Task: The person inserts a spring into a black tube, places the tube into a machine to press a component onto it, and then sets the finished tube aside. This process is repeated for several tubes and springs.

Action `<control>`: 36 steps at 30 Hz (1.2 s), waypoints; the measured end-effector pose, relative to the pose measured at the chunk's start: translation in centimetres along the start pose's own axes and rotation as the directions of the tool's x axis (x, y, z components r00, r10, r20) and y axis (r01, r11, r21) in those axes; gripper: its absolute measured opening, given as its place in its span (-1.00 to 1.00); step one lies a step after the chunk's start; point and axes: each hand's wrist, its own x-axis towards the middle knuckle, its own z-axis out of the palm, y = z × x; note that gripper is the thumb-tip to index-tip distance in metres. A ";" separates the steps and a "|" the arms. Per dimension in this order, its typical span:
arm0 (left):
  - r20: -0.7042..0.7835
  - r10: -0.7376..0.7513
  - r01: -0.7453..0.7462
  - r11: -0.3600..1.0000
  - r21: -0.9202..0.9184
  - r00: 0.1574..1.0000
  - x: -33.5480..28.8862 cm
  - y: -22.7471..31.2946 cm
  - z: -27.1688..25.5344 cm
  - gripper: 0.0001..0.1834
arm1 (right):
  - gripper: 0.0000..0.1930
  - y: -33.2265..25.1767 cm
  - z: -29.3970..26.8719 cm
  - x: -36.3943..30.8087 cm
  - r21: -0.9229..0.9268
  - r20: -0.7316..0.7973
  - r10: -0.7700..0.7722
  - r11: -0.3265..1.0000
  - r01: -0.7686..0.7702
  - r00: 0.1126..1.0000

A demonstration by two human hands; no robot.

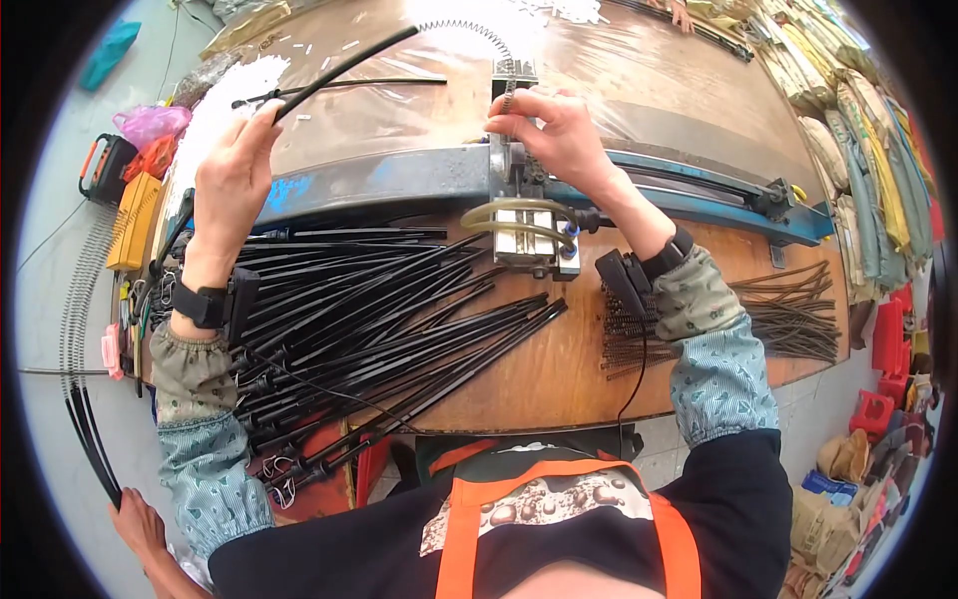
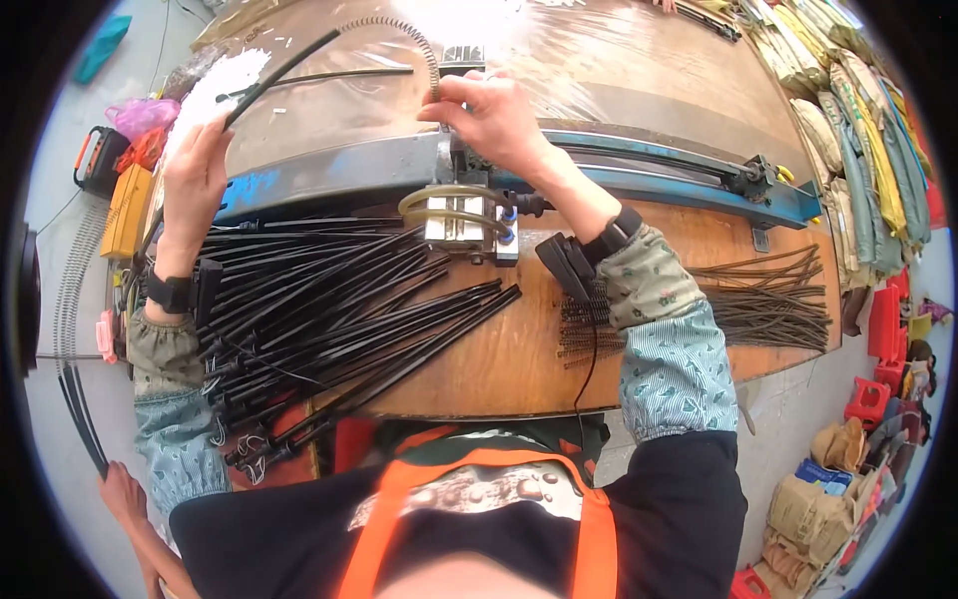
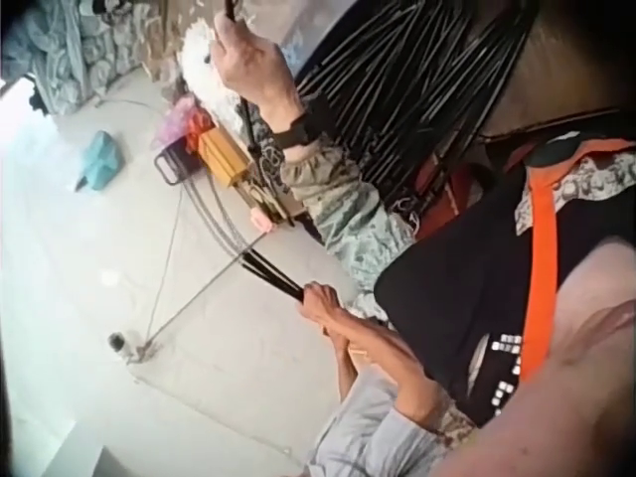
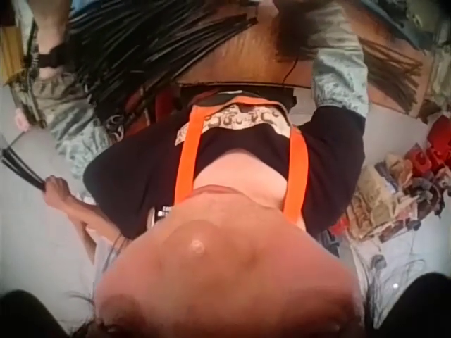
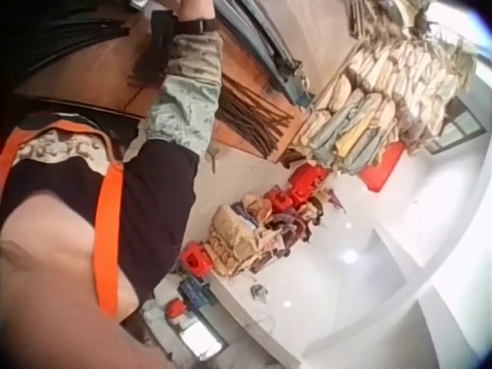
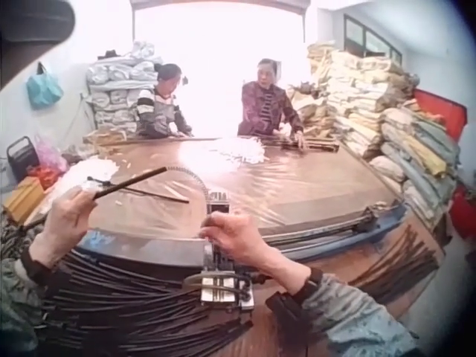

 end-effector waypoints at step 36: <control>0.383 0.039 0.068 0.962 -0.264 0.923 1.3 6.9 14.0 -0.84 | -0.86 8.4 -12.4 -12.6 -0.631 -0.062 -0.011 0.775 -0.030 0.998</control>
